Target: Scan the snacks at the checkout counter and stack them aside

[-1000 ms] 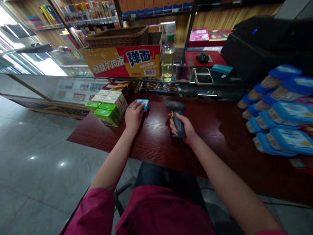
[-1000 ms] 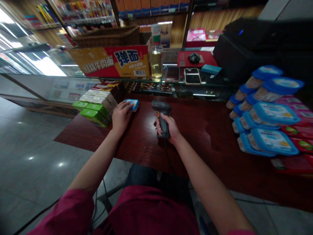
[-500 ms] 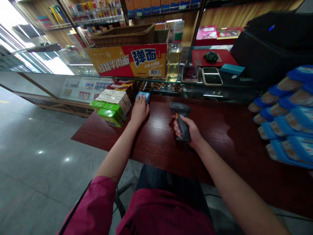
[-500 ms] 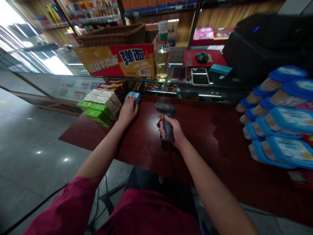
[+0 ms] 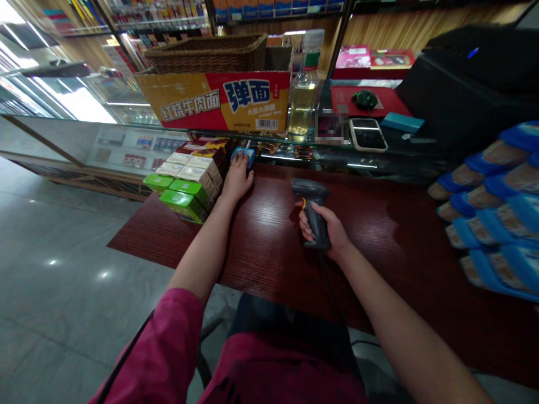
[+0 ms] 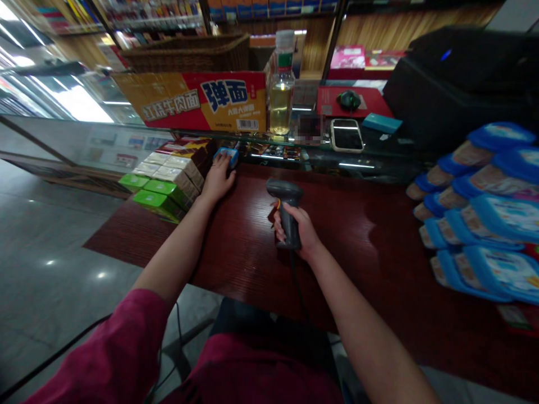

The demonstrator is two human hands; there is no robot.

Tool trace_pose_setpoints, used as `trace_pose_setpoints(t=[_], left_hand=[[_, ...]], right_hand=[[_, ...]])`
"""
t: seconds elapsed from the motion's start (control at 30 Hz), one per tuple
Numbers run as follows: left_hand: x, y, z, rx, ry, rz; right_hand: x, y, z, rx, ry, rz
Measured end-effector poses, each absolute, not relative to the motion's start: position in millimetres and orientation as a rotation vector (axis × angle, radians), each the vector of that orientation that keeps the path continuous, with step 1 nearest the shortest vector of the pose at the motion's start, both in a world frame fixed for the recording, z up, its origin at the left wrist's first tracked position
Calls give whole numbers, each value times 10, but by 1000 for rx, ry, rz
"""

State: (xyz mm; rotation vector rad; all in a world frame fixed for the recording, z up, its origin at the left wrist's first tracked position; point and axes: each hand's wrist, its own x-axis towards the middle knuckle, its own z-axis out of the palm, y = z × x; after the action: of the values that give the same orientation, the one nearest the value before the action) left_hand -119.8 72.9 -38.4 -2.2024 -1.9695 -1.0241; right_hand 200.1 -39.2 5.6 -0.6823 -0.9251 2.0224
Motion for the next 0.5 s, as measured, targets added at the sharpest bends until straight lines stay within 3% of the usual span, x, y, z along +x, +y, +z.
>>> trace_pose_setpoints(t=[0.23,0.5], left_hand=[[-917,463,-267,-2191,-1801,-1094],[400,-102,-119,-2710,-1298,-1178]], right_hand=[[1997,-339,15,-657,-900,1952],[2474,-659,136,-631,-824,1586]])
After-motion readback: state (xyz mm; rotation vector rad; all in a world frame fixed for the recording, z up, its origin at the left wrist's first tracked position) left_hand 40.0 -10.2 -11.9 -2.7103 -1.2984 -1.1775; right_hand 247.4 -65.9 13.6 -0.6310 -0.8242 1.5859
